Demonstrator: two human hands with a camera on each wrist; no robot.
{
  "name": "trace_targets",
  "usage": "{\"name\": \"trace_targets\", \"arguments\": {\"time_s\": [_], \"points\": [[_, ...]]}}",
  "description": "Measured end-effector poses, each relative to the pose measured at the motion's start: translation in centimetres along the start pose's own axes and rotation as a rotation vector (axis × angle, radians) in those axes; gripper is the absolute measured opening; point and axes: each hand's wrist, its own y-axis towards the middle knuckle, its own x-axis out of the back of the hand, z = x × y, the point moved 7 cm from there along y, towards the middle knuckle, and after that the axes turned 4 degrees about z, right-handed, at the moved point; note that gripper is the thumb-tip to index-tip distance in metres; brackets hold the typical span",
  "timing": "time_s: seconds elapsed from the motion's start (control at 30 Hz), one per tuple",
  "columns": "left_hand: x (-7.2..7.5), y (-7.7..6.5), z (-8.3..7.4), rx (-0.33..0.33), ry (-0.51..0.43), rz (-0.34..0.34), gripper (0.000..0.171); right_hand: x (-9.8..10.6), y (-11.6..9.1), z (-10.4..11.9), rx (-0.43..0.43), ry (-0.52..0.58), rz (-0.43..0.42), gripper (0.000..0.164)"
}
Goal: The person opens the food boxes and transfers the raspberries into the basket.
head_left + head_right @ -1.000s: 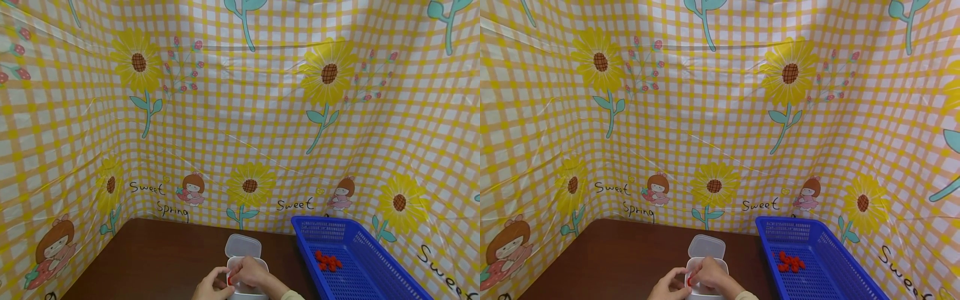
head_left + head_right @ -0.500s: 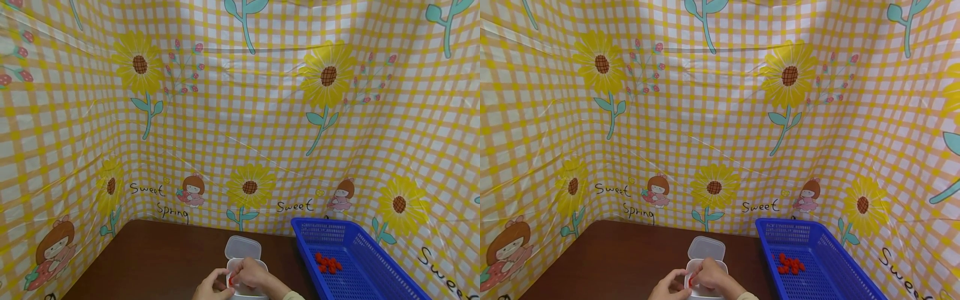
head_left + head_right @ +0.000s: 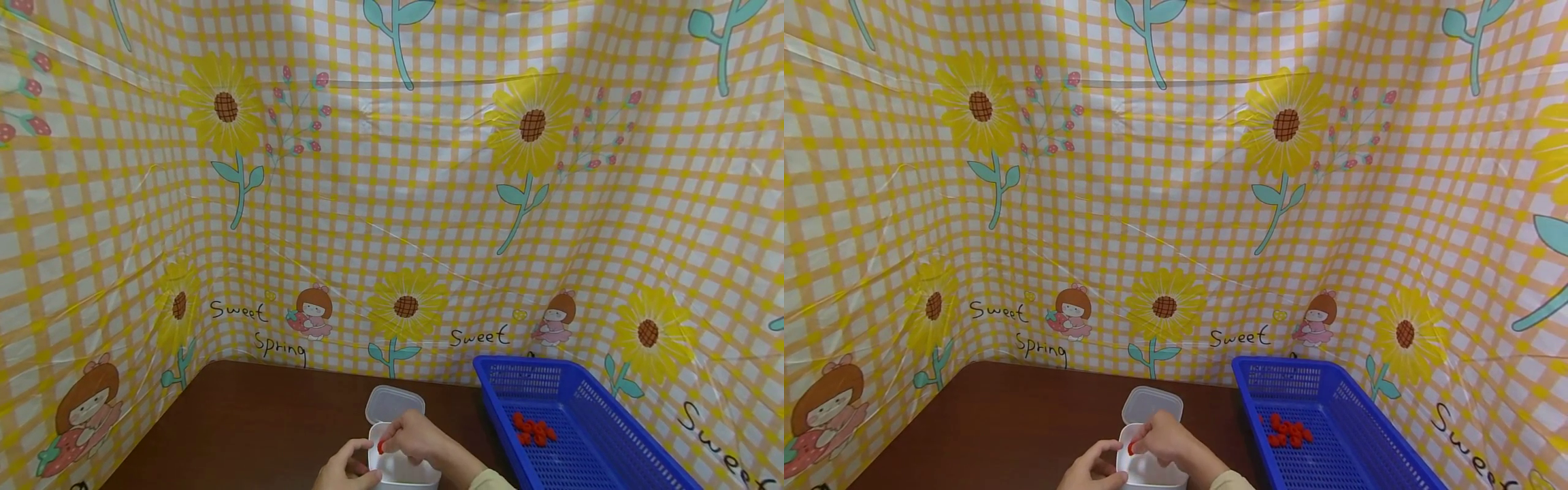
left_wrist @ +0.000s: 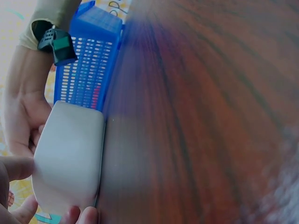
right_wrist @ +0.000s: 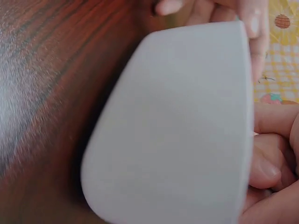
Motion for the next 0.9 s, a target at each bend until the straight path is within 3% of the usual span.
{"name": "trace_targets", "arguments": {"time_s": [0.37, 0.9], "points": [[0.1, -0.1, -0.3, 0.038, 0.049, -0.028, 0.047, 4.1, -0.9, 0.4, -0.061, 0.022, -0.036, 0.008], [0.2, 0.0, -0.2, 0.048, 0.055, -0.028, 0.045, 10.1, -2.5, 0.8, -0.065, 0.081, -0.113, 0.021]]}}
